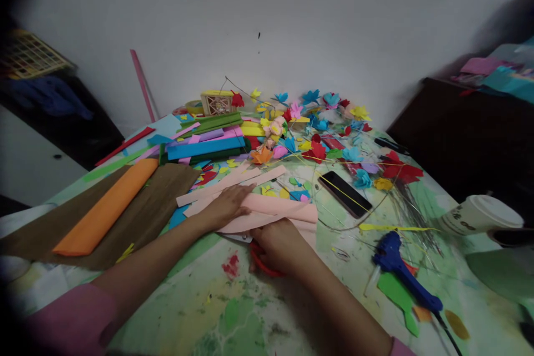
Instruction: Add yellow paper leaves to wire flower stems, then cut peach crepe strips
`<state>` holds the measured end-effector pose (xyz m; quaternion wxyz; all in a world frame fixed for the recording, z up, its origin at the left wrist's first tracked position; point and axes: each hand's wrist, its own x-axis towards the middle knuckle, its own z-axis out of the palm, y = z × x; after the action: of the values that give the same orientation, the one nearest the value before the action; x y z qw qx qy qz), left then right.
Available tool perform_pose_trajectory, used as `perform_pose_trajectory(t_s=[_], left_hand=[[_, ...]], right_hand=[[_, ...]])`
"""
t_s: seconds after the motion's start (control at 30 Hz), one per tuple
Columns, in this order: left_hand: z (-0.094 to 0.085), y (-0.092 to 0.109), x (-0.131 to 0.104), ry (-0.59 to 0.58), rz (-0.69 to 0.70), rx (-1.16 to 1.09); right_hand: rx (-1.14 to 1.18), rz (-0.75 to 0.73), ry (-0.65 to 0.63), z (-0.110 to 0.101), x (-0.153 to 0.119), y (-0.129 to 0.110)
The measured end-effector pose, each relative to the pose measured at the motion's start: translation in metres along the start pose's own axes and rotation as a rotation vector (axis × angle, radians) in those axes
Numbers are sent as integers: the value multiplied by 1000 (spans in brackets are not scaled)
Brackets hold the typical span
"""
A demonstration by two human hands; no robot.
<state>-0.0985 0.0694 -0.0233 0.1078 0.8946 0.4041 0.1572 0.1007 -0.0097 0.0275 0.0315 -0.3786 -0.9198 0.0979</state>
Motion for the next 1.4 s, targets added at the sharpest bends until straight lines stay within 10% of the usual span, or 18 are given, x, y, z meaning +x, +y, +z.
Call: perform_pose_trajectory(t_s=[0.47, 0.8, 1.1, 1.4], left_hand=[[-1, -3, 0, 10, -62, -99], [-3, -6, -1, 1, -38, -41], [-54, 32, 7, -172, 22, 240], [-102, 58, -3, 82, -243, 318]], right_hand=[[-43, -47, -3, 3, 8, -9], [46, -145, -25, 0, -51, -8], [69, -115, 165, 11, -71, 2], [171, -114, 238, 20, -76, 9]])
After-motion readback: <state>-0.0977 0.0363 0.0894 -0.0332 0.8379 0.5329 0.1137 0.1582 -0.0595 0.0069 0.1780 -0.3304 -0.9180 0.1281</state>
